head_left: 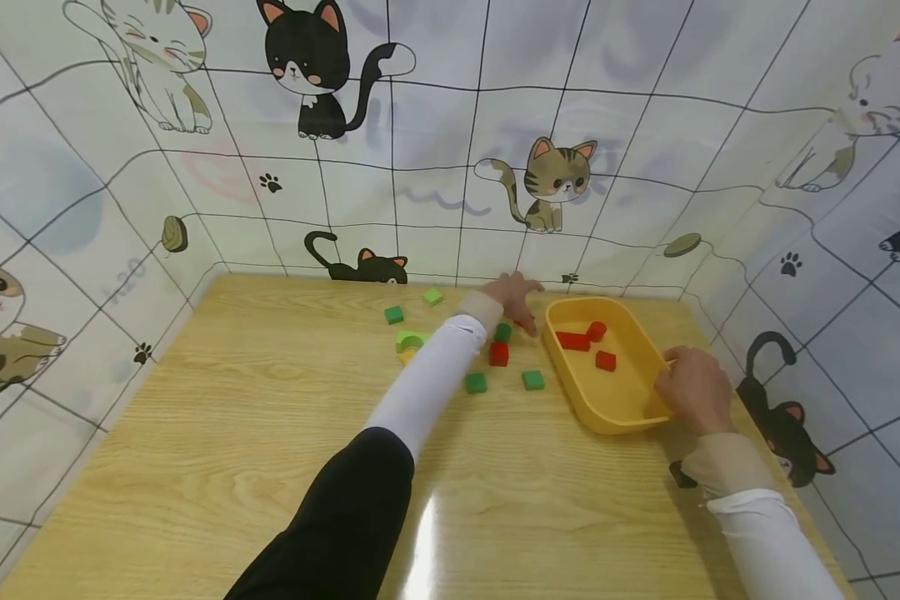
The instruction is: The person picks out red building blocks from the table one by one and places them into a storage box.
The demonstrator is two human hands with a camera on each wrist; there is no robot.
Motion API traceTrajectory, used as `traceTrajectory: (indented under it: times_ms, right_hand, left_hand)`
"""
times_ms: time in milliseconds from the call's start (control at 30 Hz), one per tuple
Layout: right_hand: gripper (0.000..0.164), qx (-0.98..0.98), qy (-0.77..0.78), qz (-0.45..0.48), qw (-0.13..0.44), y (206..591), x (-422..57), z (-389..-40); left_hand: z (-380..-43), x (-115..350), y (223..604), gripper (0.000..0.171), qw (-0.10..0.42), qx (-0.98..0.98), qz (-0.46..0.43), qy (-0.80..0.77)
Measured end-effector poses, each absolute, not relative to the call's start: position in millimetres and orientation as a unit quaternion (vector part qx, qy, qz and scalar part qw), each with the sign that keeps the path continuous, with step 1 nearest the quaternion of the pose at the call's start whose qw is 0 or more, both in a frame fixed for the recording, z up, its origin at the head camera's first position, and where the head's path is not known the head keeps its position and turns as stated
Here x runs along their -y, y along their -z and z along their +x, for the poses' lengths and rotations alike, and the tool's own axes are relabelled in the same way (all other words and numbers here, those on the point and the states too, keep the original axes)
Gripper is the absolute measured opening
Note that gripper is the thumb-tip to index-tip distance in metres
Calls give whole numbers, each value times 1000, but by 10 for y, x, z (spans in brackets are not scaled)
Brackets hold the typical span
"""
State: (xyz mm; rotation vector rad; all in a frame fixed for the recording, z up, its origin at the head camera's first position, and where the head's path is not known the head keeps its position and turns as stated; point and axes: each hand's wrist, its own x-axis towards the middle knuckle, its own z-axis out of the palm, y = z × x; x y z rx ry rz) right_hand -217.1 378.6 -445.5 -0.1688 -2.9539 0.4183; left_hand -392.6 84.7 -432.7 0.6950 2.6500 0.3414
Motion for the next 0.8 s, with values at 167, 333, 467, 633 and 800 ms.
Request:
traceTrajectory:
  times_ms: [167, 333, 467, 633, 800]
  right_hand:
    - [40, 985, -141, -56, 80, 4464, -3767, -2165]
    - [39, 985, -142, -57, 81, 4473, -3767, -2167]
    - [39, 985, -141, -56, 81, 4474, -3772, -2168]
    - [39, 985, -142, -57, 80, 4467, -3768, -2163]
    - [40, 985, -140, -54, 82, 4465, -3766, -2164]
  left_hand:
    - [-3926, -898, 4440, 90, 180, -947, 247, -104]
    - [-3813, -929, 4411, 76, 173, -943, 265, -101]
    - [-3771, -977, 4408, 45, 160, -941, 285, -84]
    - [-3859, -1087, 4513, 11, 139, -944, 295, -50]
    - [-3905, -1145, 4558, 11, 114, -945, 305, -33]
